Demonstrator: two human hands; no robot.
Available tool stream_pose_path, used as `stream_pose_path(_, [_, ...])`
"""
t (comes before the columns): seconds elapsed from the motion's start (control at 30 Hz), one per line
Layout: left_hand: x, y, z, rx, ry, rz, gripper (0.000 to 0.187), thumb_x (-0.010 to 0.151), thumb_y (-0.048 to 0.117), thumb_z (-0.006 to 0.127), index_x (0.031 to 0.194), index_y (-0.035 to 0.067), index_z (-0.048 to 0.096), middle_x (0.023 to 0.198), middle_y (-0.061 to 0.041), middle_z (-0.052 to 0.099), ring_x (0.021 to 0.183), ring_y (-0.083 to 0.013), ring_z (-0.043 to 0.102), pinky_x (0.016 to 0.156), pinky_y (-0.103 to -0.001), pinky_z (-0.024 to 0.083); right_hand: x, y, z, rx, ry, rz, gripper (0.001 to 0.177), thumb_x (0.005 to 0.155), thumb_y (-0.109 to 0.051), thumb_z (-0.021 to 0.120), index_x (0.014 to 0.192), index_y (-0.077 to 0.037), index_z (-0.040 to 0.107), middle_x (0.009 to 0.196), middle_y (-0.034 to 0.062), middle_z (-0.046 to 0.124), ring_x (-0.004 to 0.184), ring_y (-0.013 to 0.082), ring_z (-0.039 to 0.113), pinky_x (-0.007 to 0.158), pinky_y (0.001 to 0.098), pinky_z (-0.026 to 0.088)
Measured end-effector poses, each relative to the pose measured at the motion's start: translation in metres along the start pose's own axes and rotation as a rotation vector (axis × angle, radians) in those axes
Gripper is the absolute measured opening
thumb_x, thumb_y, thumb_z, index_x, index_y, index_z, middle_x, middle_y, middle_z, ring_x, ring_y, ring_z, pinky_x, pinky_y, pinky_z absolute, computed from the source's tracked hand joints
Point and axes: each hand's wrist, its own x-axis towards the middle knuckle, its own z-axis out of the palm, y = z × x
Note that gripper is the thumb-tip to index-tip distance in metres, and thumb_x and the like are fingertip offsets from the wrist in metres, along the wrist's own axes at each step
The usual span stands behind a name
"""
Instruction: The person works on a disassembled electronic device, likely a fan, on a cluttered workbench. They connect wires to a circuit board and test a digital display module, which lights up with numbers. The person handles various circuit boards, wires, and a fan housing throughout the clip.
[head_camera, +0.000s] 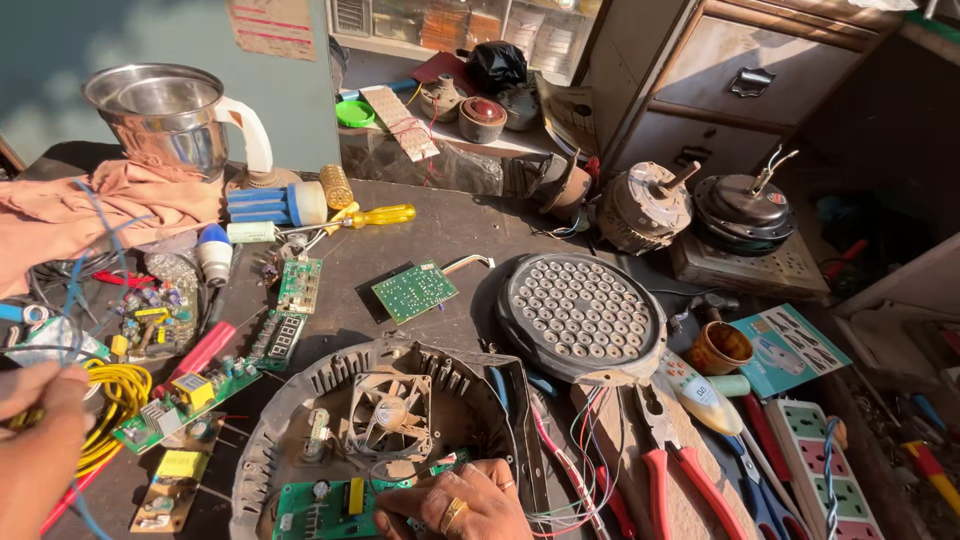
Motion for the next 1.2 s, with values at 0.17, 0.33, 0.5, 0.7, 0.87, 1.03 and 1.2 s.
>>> stream_pose_path(0.17, [-0.029,0.103,-0.023,-0.120,0.148,0.009,0.025,0.099,0.025,0.071,0.111,0.003,0.074,0.097,-0.007,0.076,0.084,-0.0134,0.069,0.071,-0.029,0.054,-0.007,0.001,-0.016,0.119,0.250,0.093,0.049,0.067,-0.020,0.101,0.061,-0.015,0.053,0.057,-0.0006,0.053,0.052,0.0150,0.058,0.062,0.0350,0.042])
stream_pose_path(0.33, [-0.034,0.216,-0.084,-0.514,0.109,-0.042,0.016,0.095,0.018,0.071,0.104,0.005,0.075,0.090,-0.002,0.075,0.074,-0.0059,0.063,0.064,-0.025,0.052,0.008,0.028,0.030,0.292,0.303,0.227,0.046,0.087,-0.029,0.081,0.127,-0.012,0.067,0.092,0.0043,0.077,0.077,0.0200,0.070,0.072,0.0406,0.055])
stream_pose_path(0.5, [-0.106,0.273,-0.048,-0.402,-0.251,-0.194,0.019,0.088,0.024,0.078,0.105,0.016,0.078,0.079,-0.005,0.076,0.058,-0.0140,0.066,0.052,-0.029,0.049,0.029,0.059,-0.011,1.132,0.016,1.068,0.059,0.099,-0.042,0.052,0.143,-0.003,0.061,0.110,0.0140,0.079,0.093,0.0256,0.072,0.078,0.0416,0.056])
stream_pose_path(0.7, [-0.167,0.273,0.002,-0.611,-0.404,0.191,0.013,0.085,0.016,0.080,0.096,0.010,0.077,0.092,-0.007,0.079,0.088,-0.0178,0.082,0.066,-0.032,0.065,0.044,0.037,-0.051,1.346,0.277,1.280,0.051,0.101,-0.041,0.048,0.134,-0.008,0.067,0.112,0.0159,0.079,0.103,0.0261,0.075,0.084,0.0424,0.061])
stream_pose_path(0.87, [-0.171,0.263,0.005,-0.719,-0.548,0.336,0.018,0.086,0.019,0.079,0.095,0.004,0.075,0.090,-0.012,0.077,0.087,-0.0217,0.081,0.075,-0.033,0.064,0.032,0.050,-0.042,1.583,0.223,0.827,0.038,0.112,-0.020,0.058,0.139,0.003,0.071,0.103,0.0185,0.077,0.090,0.0248,0.071,0.074,0.0391,0.058])
stream_pose_path(1.03, [-0.153,0.279,-0.024,-0.490,-0.616,-0.379,0.032,0.087,0.034,0.078,0.098,0.005,0.077,0.088,-0.004,0.081,0.083,-0.0172,0.082,0.077,-0.032,0.062,0.022,0.021,-0.021,1.301,0.194,1.059,0.030,0.098,-0.013,0.058,0.111,0.009,0.073,0.098,0.0171,0.081,0.090,0.0184,0.076,0.081,0.0317,0.060])
stream_pose_path(1.2, [-0.116,0.276,-0.052,-0.965,-0.868,-0.407,0.042,0.091,0.035,0.069,0.117,0.002,0.076,0.084,-0.003,0.071,0.079,-0.0113,0.070,0.074,-0.028,0.056,0.032,-0.040,0.003,1.243,0.119,1.046,0.022,0.093,-0.009,0.073,0.095,0.012,0.079,0.079,0.0099,0.076,0.065,0.0114,0.059,0.058,0.0275,0.044])
